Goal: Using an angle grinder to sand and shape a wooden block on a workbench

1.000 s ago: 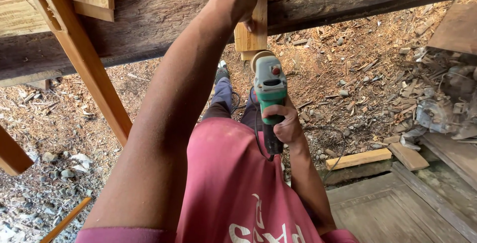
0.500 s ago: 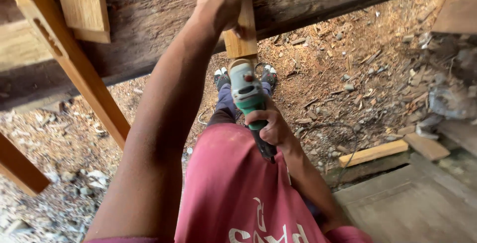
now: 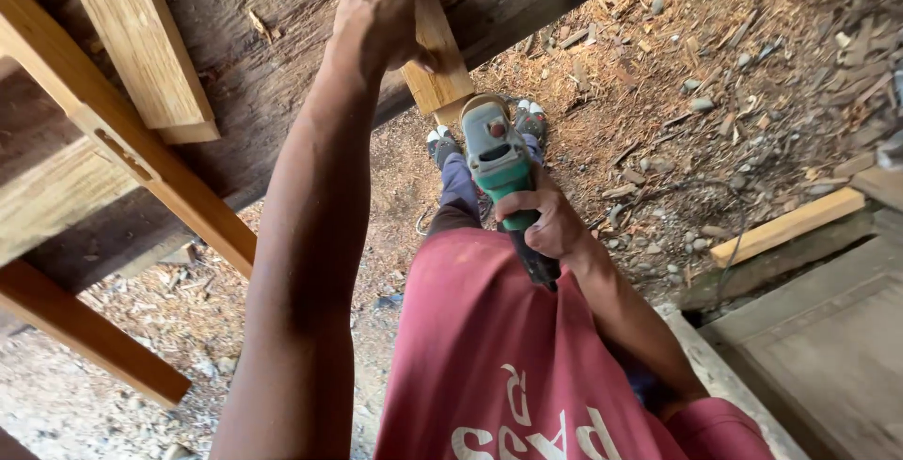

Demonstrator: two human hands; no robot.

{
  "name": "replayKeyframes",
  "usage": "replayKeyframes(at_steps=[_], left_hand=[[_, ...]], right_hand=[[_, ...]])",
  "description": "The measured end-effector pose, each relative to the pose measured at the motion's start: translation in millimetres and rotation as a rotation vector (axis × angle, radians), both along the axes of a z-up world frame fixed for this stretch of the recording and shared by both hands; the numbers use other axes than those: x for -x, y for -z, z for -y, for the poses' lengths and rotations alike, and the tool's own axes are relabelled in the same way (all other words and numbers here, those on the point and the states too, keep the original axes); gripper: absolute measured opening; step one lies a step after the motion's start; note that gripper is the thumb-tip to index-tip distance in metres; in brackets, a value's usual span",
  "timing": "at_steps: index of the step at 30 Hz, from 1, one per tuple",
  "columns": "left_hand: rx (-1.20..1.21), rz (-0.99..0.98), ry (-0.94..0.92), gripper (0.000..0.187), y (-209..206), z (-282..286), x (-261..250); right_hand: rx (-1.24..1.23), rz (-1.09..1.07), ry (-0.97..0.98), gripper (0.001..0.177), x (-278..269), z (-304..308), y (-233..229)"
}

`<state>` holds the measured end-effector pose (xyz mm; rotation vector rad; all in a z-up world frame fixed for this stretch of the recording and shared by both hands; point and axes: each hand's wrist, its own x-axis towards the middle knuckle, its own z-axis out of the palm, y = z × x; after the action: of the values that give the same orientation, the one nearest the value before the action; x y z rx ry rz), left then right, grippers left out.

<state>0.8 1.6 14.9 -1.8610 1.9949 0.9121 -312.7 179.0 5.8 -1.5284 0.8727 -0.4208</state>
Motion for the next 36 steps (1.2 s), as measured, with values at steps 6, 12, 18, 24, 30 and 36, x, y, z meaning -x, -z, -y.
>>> replayKeyframes(at_steps=[6,12,18,24,30,36], left_hand=[[-0.017,0.004,-0.008,0.154,-9.8,-0.8,-0.9],[-0.065,-0.003,-0.026,0.156,-10.9,-0.5,-2.3],[-0.037,-0.008,-0.019,0.157,-4.7,-0.4,-5.2],[-0.057,-0.001,-0.022,0.155,-9.0,0.3,-2.0],[0.105,-0.053,-0.012,0.153,16.4,-3.3,-5.5],[0.205,-0.092,-0.016,0.145,32.7,-5.2,-6.8]], right_hand=[[-0.026,-0.147,-0.169,0.055,-15.2,-1.5,2.8],[-0.108,-0.246,-0.195,0.056,-20.4,3.0,-3.8],[-0.069,-0.102,-0.067,0.058,-5.8,1.1,5.9],[-0.107,0.040,0.088,0.045,1.4,7.5,-12.6],[0.036,-0.047,-0.074,0.054,-0.3,2.3,-8.2],[0.039,-0.134,-0.284,0.057,-20.5,-5.1,0.6]])
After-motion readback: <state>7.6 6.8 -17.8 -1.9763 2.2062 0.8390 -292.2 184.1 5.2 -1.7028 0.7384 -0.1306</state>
